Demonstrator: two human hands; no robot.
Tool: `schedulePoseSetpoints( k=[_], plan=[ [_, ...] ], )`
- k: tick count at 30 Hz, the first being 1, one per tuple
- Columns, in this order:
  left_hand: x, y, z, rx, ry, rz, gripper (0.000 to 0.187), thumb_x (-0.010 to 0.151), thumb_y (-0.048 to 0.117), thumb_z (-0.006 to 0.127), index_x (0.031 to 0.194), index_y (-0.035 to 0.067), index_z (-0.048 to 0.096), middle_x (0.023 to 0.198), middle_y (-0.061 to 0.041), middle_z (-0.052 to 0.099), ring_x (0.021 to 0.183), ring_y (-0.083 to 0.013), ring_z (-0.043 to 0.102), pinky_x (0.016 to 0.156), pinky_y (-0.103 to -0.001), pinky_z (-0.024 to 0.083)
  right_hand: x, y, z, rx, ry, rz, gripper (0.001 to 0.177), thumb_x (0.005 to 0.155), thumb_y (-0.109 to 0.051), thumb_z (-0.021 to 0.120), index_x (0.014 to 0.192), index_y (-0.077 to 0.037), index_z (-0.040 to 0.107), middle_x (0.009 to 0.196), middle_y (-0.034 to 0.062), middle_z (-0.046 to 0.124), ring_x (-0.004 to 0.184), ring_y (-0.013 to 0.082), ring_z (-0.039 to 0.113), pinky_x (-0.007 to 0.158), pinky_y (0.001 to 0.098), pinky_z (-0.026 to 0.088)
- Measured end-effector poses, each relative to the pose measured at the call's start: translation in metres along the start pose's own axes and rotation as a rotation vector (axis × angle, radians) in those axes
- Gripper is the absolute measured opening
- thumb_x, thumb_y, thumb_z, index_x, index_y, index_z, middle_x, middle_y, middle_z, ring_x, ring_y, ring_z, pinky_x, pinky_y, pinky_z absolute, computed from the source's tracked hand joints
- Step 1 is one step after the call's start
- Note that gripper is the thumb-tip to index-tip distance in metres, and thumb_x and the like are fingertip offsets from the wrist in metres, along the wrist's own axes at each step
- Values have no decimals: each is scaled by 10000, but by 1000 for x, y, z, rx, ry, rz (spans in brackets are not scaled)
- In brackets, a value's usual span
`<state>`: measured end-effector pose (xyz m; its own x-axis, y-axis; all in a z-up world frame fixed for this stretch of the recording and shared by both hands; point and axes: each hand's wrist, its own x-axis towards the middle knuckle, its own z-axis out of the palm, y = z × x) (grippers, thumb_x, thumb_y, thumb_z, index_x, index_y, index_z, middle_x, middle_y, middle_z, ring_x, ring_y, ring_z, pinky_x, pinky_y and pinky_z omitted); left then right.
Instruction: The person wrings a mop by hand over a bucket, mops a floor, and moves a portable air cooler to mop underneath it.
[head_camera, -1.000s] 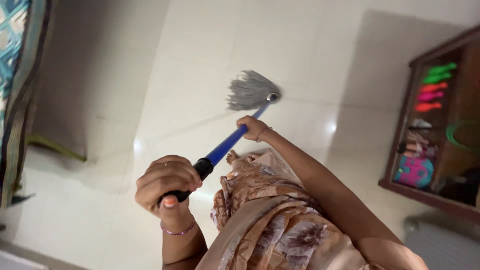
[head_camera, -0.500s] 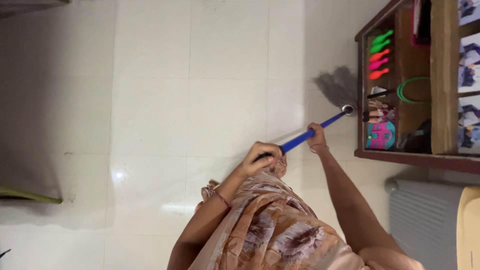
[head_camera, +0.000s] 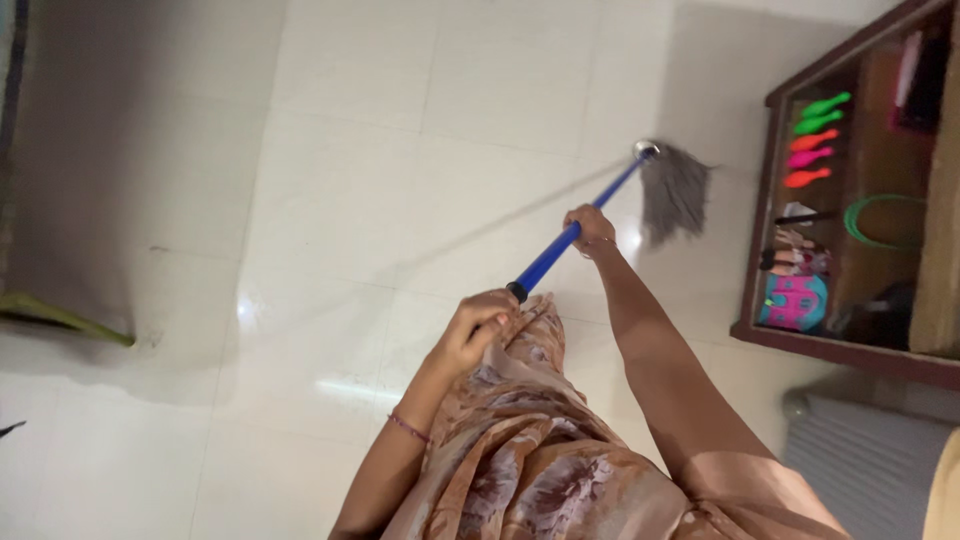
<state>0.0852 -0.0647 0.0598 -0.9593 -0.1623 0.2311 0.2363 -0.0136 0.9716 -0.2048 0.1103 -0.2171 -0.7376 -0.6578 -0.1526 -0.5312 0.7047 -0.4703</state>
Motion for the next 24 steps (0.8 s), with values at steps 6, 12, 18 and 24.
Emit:
schedulePoseSetpoints(
  k=[6,12,18,24],
  plan=[
    [-45,30,-15,304,170,65,246,984,110,498,794,-34,556,814,-175,596,917,-318,598,884,-443,506,84,-88,60,-18,-79,-335,281,671,83,701,796,-169,701,955,13,702,1054,248,636,828,345,554],
    [-105,45,-14,257,717,58,343,1036,117,431,720,4,507,689,-106,538,724,-216,525,770,-389,489,104,-217,140,33,-295,-662,282,701,23,801,862,-182,692,972,31,678,1074,257,611,895,352,540],
    [-128,103,-6,371,943,81,312,1018,75,422,723,-1,491,701,-113,543,732,-252,538,760,-375,483,74,-323,204,99,-472,-860,373,626,43,798,906,-172,678,960,43,664,1063,267,603,925,354,534],
    [-124,161,-1,757,886,228,275,952,90,538,682,37,525,646,-91,558,630,-257,614,734,-381,548,16,-383,228,290,-584,-1190,210,701,-39,768,809,-155,631,846,33,663,953,279,633,925,384,526]
  ],
)
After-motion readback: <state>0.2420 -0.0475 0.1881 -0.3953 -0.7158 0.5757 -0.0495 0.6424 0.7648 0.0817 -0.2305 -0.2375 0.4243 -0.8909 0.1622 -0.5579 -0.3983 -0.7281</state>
